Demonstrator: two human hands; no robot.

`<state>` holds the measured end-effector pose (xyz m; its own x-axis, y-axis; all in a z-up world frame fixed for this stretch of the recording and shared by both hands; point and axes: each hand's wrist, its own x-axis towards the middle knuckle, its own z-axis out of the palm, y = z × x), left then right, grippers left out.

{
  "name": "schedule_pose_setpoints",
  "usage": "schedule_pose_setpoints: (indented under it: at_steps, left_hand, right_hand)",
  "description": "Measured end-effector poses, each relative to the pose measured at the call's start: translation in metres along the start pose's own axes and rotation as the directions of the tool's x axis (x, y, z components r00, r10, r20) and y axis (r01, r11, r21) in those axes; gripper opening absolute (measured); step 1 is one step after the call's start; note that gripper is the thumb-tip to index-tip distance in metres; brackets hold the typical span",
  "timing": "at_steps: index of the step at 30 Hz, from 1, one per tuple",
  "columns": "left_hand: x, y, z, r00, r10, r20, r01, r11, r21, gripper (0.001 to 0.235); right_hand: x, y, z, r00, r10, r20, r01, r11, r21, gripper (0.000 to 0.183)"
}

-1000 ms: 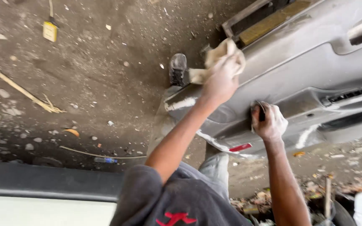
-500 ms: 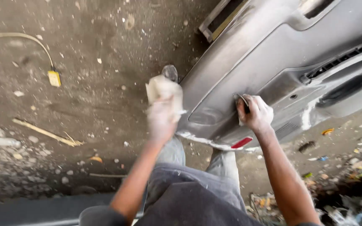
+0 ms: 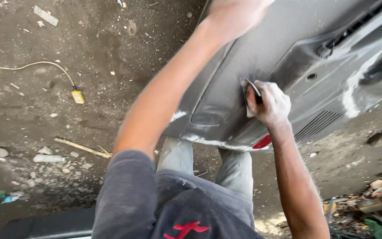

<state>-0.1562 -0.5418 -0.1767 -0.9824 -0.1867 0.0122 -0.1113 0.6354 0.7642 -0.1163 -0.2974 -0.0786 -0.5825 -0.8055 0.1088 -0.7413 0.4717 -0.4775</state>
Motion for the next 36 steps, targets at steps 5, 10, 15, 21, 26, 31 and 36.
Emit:
schedule_pose_setpoints:
  at_steps: [5,10,15,21,26,31,36]
  left_hand:
    - [-0.168,0.012,-0.038,0.975,0.162,0.151,-0.205,0.921,0.331,0.049]
    - [-0.347,0.056,-0.042,0.971,-0.012,0.238,-0.074,0.933,0.351,0.052]
    - [-0.397,0.104,-0.013,0.967,-0.082,0.243,-0.011,0.933,0.359,0.057]
    - [-0.292,0.177,0.100,0.967,-0.156,-0.200,0.149,0.988,-0.047,0.045]
    - [-0.138,0.113,0.163,0.937,-0.243,-0.251,0.117,0.896,-0.429,0.057]
    - [-0.218,0.144,0.084,0.994,-0.110,0.013,0.108,0.942,-0.317,0.055]
    - [-0.386,0.158,0.078,0.965,0.203,0.167,-0.234,0.952,0.195,0.062]
  right_hand:
    - [-0.008,0.002,-0.003,1.000,0.019,-0.010,-0.019,0.999,0.036,0.019]
    - [-0.014,-0.001,-0.008,0.997,0.039,-0.073,-0.030,0.992,0.123,0.016]
    - [-0.063,0.004,-0.017,0.773,0.587,-0.240,-0.430,0.764,0.481,0.019]
    - [-0.147,0.016,0.000,0.371,0.928,0.036,-0.170,0.029,0.985,0.019]
    - [-0.162,0.013,0.001,0.442,0.893,0.082,-0.246,0.033,0.969,0.018]
    - [-0.161,0.006,0.006,0.433,0.900,0.046,-0.186,0.040,0.982,0.022]
    - [-0.157,0.001,0.009,0.403,0.915,-0.003,-0.208,0.095,0.973,0.023]
